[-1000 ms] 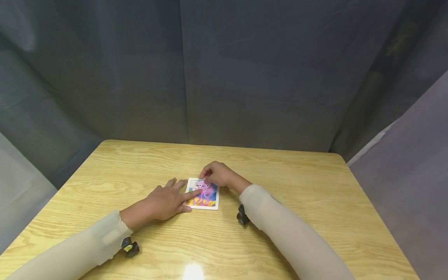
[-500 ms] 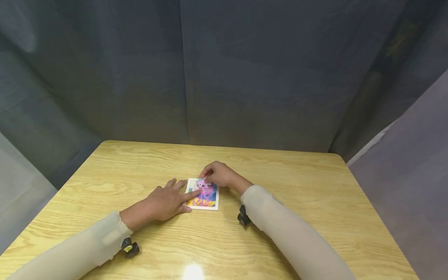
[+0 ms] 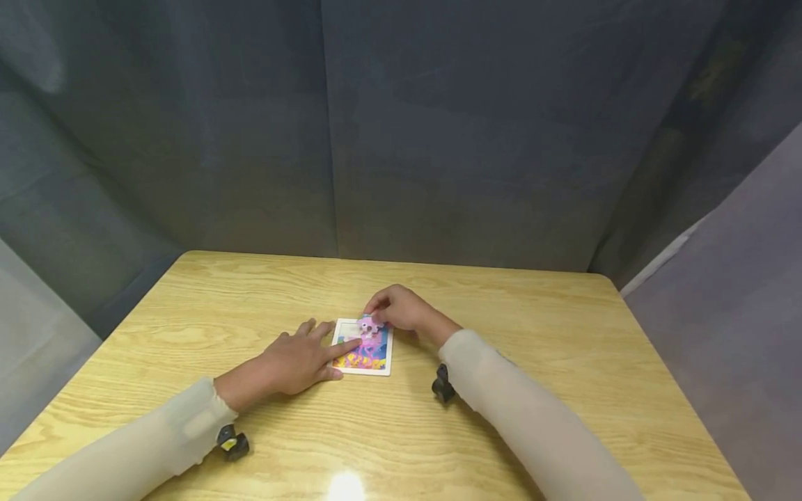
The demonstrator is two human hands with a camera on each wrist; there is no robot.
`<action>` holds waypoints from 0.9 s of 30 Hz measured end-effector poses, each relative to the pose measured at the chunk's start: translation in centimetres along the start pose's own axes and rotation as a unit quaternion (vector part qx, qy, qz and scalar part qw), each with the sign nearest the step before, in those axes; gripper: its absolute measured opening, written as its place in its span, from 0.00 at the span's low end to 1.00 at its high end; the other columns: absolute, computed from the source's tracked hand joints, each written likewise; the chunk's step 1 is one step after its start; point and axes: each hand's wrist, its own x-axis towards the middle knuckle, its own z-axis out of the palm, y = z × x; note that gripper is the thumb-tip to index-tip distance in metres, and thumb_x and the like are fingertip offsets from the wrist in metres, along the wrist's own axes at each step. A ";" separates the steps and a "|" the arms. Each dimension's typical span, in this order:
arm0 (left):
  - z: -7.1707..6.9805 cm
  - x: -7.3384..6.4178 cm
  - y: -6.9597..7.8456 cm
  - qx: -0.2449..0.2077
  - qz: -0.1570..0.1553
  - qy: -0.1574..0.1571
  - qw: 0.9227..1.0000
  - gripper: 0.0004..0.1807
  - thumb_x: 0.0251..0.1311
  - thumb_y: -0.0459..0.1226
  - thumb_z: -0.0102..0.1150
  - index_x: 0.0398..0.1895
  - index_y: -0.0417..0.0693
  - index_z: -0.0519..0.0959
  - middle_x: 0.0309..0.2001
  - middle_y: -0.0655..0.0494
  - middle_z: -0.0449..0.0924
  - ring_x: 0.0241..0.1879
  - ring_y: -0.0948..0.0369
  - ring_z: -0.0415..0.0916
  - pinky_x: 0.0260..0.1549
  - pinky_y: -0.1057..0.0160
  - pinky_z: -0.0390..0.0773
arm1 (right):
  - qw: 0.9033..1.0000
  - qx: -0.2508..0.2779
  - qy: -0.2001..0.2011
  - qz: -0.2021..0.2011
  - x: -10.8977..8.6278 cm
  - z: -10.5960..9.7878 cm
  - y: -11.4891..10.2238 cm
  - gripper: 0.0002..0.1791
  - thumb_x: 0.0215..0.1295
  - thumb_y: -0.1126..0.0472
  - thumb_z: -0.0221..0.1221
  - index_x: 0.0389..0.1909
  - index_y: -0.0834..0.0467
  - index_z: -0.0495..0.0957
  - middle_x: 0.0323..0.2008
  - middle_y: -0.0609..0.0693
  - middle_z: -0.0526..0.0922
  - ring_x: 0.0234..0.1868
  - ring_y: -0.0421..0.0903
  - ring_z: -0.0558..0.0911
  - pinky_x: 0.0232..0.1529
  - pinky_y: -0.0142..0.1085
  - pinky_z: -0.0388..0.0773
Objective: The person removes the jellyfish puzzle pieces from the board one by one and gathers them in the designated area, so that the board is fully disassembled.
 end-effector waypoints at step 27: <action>0.4 0.1 -0.3 -0.007 0.004 0.007 1.000 0.35 0.74 0.64 0.43 0.81 0.84 0.50 0.82 0.45 0.51 0.76 0.33 0.54 0.60 0.28 0.70 | 0.999 0.037 0.002 0.017 -2.9 -4.1 4.0 0.09 0.73 0.69 0.59 0.48 0.65 0.85 0.35 0.56 0.83 0.35 0.47 0.81 0.41 0.43 0.84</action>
